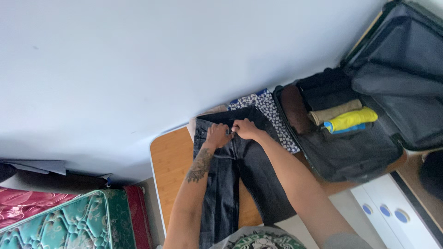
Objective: The person folds a yellow and blue shirt, places it in a suitcase, then retrieves and folds a pair of blue jeans and a pair of black jeans on a wooden table. The folded jeans are stacked on the table.
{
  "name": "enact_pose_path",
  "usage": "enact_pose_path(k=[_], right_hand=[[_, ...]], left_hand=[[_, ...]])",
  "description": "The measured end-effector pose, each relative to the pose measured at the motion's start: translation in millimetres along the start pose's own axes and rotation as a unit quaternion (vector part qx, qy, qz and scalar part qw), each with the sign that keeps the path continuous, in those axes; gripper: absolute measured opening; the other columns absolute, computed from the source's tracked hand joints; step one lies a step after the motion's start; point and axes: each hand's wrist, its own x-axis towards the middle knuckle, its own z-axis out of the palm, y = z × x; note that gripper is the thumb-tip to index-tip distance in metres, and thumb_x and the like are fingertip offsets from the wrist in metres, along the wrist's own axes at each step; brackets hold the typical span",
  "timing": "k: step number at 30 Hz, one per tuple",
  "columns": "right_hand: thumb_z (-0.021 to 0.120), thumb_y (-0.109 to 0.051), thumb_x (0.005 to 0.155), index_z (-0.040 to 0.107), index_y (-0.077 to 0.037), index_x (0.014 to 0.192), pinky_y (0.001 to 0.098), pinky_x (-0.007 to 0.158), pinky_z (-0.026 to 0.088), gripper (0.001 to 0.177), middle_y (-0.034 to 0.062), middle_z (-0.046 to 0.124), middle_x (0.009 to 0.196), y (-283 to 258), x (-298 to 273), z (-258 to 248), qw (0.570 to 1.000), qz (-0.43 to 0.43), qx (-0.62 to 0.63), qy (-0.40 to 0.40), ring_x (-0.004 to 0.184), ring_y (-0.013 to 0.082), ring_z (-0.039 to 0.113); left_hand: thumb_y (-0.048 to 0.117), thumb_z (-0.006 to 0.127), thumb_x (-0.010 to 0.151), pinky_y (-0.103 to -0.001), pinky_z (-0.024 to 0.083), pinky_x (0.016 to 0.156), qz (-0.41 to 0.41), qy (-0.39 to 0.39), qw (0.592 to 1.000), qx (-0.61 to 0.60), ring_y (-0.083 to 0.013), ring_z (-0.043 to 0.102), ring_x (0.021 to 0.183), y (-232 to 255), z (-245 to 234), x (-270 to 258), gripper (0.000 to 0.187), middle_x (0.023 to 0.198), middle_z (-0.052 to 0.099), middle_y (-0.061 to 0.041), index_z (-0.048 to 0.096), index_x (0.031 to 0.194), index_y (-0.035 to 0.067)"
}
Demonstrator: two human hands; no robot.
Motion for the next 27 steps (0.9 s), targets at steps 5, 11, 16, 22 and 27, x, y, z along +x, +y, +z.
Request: enact_pose_path(k=[5,11,16,22,27], right_hand=[[0.055,-0.038,0.101,0.071,-0.016,0.112,0.0556,0.105,0.037,0.03,0.0104,0.07,0.111,-6,-10,-6,0.998,-0.024,-0.049,0.025,0.12,0.0334,0.055],[0.056,-0.06,0.098,0.074,-0.011,0.114,0.054,0.108,0.037,0.055,0.009,0.07,0.116,-22,-35,-38,0.985,-0.027,-0.167,-0.011,0.124,0.0345,0.051],[0.076,-0.054,0.083,0.07,-0.012,0.123,0.0534,0.107,0.037,0.059,0.0106,0.062,0.128,-16,-40,-52,0.953,-0.064,-0.295,-0.024,0.128,0.0332,0.047],[0.081,-0.039,0.082,0.068,-0.013,0.123,0.0521,0.109,0.038,0.051,0.0073,0.063,0.126,0,-44,-70,0.913,-0.045,-0.404,-0.03,0.128,0.0303,0.049],[0.056,-0.019,0.105,0.074,-0.014,0.116,0.0544,0.11,0.039,0.021,0.0112,0.064,0.128,13,-50,-89,0.884,-0.009,-0.467,-0.007,0.127,0.0306,0.054]], left_hand=[[0.052,0.074,0.083,-0.052,0.037,0.11,0.075,0.004,0.988,0.138,-0.0351,0.048,0.134,9,-32,-13,0.052,0.124,0.067,-0.009,0.07,0.114,0.011],[0.048,0.072,0.091,-0.061,0.03,0.114,0.021,-0.069,0.985,0.156,-0.0335,0.069,0.104,-17,-24,-11,0.045,0.097,0.075,-0.01,0.067,0.114,0.009],[0.052,0.075,0.088,-0.058,0.036,0.107,0.021,-0.023,0.984,0.177,-0.0329,0.066,0.108,-32,-29,-19,0.048,0.105,0.072,-0.01,0.069,0.112,0.011],[0.049,0.079,0.082,-0.056,0.037,0.106,-0.037,-0.038,0.978,0.199,-0.0277,0.061,0.117,-52,-46,-31,0.048,0.115,0.07,-0.007,0.07,0.112,0.013],[0.019,0.061,0.098,-0.059,0.045,0.095,-0.059,0.086,0.971,0.213,-0.0296,0.065,0.114,-82,-14,-21,0.02,0.111,0.072,-0.008,0.07,0.115,0.013]])
